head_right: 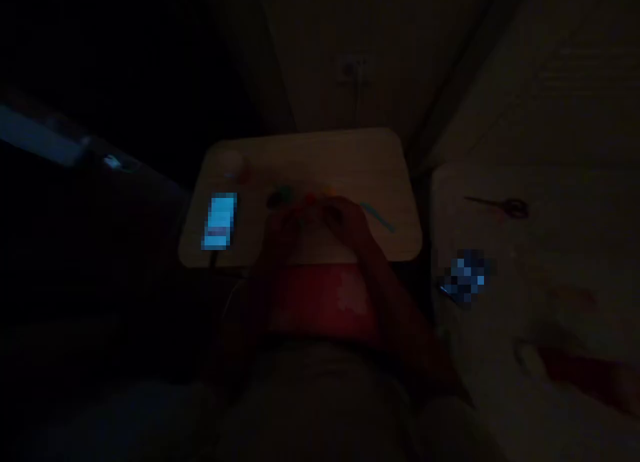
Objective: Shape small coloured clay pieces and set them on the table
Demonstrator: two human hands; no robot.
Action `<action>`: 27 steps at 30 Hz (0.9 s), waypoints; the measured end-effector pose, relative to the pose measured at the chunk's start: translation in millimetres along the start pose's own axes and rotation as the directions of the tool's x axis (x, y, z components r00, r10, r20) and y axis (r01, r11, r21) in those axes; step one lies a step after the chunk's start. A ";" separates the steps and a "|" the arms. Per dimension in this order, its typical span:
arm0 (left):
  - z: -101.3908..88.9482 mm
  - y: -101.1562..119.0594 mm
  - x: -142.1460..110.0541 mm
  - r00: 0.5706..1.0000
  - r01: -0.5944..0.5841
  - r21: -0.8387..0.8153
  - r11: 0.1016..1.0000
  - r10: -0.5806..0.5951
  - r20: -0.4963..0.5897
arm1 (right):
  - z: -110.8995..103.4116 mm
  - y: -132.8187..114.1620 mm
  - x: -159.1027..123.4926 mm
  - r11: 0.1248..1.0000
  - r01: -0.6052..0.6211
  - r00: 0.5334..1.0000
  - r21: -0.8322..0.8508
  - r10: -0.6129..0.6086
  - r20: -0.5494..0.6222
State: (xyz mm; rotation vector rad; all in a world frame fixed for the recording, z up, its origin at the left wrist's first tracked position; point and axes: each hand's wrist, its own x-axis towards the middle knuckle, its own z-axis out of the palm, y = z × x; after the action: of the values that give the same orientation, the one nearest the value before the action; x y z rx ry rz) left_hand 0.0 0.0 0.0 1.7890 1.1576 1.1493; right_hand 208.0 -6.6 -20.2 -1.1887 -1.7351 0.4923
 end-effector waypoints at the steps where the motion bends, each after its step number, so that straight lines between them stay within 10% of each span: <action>1: 0.8 -0.3 -0.6 0.999 0.000 -0.015 1.000 0.001 0.034 | -1.0 -0.3 0.3 1.000 -0.007 1.000 -0.002 0.007 0.013; 27: 2.1 -7.4 -0.3 1.000 0.011 -0.001 1.000 -0.011 -0.006 | -4.9 -7.9 2.2 0.982 -0.135 0.989 0.135 0.142 -0.047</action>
State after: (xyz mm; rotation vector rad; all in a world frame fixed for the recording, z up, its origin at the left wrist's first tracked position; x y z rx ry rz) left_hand -0.4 2.1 -7.4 1.7770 1.1685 1.1492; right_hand 208.1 -9.1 -11.0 -1.2220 -1.5542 0.6416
